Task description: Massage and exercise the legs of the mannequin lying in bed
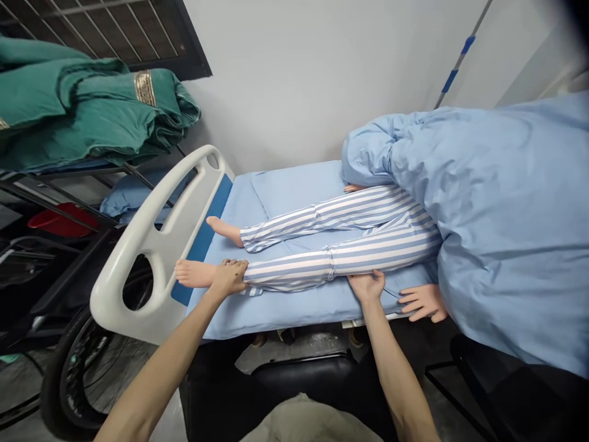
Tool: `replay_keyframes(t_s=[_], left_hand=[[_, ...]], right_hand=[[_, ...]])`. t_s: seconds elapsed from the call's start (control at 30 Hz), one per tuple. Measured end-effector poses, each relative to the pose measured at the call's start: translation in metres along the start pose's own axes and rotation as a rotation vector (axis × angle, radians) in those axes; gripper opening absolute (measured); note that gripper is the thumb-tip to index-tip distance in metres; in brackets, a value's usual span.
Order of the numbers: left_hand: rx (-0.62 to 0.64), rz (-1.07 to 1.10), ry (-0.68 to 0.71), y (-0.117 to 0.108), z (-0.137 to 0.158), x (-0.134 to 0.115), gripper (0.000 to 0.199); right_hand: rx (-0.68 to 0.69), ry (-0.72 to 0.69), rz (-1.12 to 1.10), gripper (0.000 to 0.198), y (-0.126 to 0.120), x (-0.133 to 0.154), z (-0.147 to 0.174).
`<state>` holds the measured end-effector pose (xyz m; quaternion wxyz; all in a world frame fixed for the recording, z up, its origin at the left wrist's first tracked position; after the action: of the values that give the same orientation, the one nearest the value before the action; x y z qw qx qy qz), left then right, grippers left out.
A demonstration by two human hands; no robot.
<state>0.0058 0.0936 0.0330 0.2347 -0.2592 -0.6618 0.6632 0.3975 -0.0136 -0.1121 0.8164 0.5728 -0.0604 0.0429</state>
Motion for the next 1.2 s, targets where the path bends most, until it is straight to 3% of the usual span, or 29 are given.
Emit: replay_keyframes(t_s=[0.3,0.57,0.87,1.07,1.2], left_hand=[[0.231,-0.143,0.092,0.034,-0.003,0.008,0.03],[0.234,-0.106,0.137,0.041,0.01,0.026,0.049],[0.204,-0.058,0.06,0.031,0.015,0.05,0.041],[0.212,-0.152,0.075,0.028,0.017,0.043,0.042],[0.137,-0.155,0.093,0.03,0.023,0.032,0.051]], right_hand=[[-0.001,0.006,-0.028,0.036,-0.018,-0.004,-0.01],[-0.008,-0.037,-0.022,0.039,-0.02,-0.001,-0.006],[-0.014,-0.034,0.006,0.041,-0.021,0.0,-0.008],[0.002,-0.031,0.048,0.043,-0.021,-0.001,-0.01],[-0.003,-0.014,0.102,0.035,-0.019,-0.003,-0.012]])
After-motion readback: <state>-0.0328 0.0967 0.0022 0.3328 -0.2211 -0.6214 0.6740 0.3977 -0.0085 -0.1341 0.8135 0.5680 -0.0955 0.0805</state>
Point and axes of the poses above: each hand's wrist, its own z-axis away from the middle knuckle, its own y-axis out of the palm, x = y × z, the point moved 10 cm from there along -z, towards the middle knuckle, and after that the axes turned 13 degrees about y, right-handed, at the moved point
